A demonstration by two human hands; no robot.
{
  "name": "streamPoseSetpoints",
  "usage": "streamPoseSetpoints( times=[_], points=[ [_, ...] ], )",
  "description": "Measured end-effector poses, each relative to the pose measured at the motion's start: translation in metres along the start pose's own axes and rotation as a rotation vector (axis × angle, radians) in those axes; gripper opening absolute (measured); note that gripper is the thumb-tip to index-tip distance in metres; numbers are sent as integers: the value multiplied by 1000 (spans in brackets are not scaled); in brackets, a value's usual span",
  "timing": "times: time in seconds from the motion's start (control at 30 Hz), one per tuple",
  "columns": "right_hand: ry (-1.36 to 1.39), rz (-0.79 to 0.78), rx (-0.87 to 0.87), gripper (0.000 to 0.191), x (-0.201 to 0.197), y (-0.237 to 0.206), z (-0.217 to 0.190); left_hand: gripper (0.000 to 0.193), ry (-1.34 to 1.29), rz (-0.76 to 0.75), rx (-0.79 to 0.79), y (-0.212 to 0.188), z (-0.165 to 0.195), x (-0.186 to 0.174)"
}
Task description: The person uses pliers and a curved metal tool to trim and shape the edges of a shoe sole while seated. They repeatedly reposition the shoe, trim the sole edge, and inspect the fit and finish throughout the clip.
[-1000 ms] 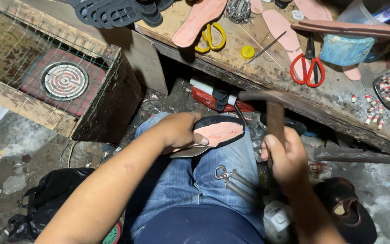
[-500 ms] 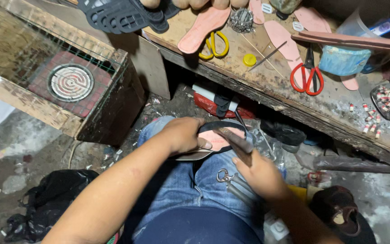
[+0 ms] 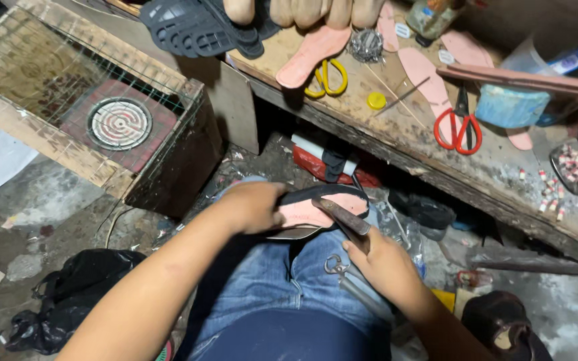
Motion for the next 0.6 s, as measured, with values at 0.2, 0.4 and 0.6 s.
streamPoseSetpoints(
  times=[0.2, 0.4, 0.6],
  points=[
    [386, 236, -116, 46, -18, -21, -23, 49, -463, 124, -70, -25, -33, 5],
    [-7, -53, -7, 52, -9, -2, -35, 45, -408, 195, -10, -26, -27, 1],
    [181, -20, -231, 52, -31, -5, -77, 46, -316, 241, -5, -28, -25, 5]
  ],
)
Point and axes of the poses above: each hand's wrist, its own y-axis towards the middle knuckle, its own x-axis out of the palm, z = x × y, the point moved 5 cm from there along y, towards the middle knuckle, and after that the axes turned 6 degrees about -y, right-handed, at the moved point
